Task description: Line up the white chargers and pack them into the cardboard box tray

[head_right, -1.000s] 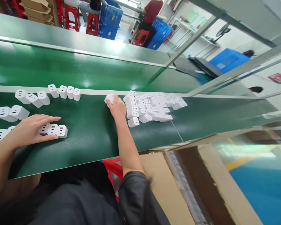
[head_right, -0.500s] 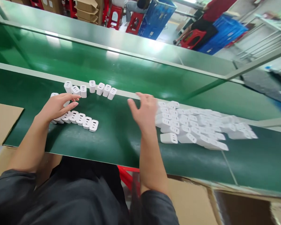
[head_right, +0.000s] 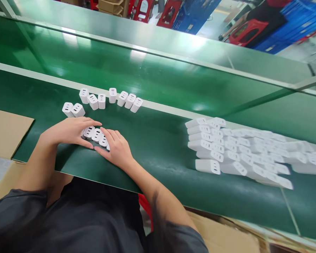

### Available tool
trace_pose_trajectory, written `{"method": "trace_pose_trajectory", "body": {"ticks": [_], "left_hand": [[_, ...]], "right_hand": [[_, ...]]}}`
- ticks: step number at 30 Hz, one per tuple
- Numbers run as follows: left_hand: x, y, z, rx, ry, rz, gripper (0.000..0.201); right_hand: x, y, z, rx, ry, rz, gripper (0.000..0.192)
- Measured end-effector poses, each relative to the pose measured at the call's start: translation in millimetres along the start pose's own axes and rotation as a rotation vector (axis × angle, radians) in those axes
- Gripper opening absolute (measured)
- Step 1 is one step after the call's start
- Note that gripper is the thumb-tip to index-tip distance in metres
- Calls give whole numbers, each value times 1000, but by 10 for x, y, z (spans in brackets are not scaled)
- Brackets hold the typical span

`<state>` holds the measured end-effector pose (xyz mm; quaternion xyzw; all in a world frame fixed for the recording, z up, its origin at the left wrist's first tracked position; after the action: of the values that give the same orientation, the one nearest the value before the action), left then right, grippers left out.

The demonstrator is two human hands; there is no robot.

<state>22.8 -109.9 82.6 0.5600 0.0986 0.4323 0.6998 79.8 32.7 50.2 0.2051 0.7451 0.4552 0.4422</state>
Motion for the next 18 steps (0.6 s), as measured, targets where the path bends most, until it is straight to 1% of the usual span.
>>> {"method": "trace_pose_trajectory", "body": {"ticks": [2, 4, 7, 9, 11, 15, 18], "left_hand": [[3, -58, -9, -45, 27, -50, 76], [-12, -92, -29, -66, 48, -68, 66], [-18, -114, -81, -70, 36, -59, 52], [14, -118, -122, -53, 17, -75, 50], [92, -126, -164, -28, -1, -107, 50], [345, -195, -253, 2, -28, -156, 43], [476, -221, -290, 30, -19, -141, 46]], "right_hand": [[-10, -2, 1, 17, -1, 15, 57], [-17, 3, -4, 30, 1, 30, 54], [18, 17, -21, 14, 4, 43, 48], [76, 51, -30, -26, 13, 43, 48], [142, 112, -26, -92, 41, 41, 49], [273, 264, 35, -252, 73, 54, 46], [334, 350, 80, -307, 52, 69, 43]]}}
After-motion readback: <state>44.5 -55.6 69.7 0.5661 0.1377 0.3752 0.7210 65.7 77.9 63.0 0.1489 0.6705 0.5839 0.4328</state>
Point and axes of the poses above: each hand's wrist, its own z-axis away from the middle knuckle, its own y-axis out of the back of the hand, x = y × z, the point moved 7 cm from there along -z, towards the middle knuckle, and after that the axes turned 9 degrees about -x, right-handed, at the moved point
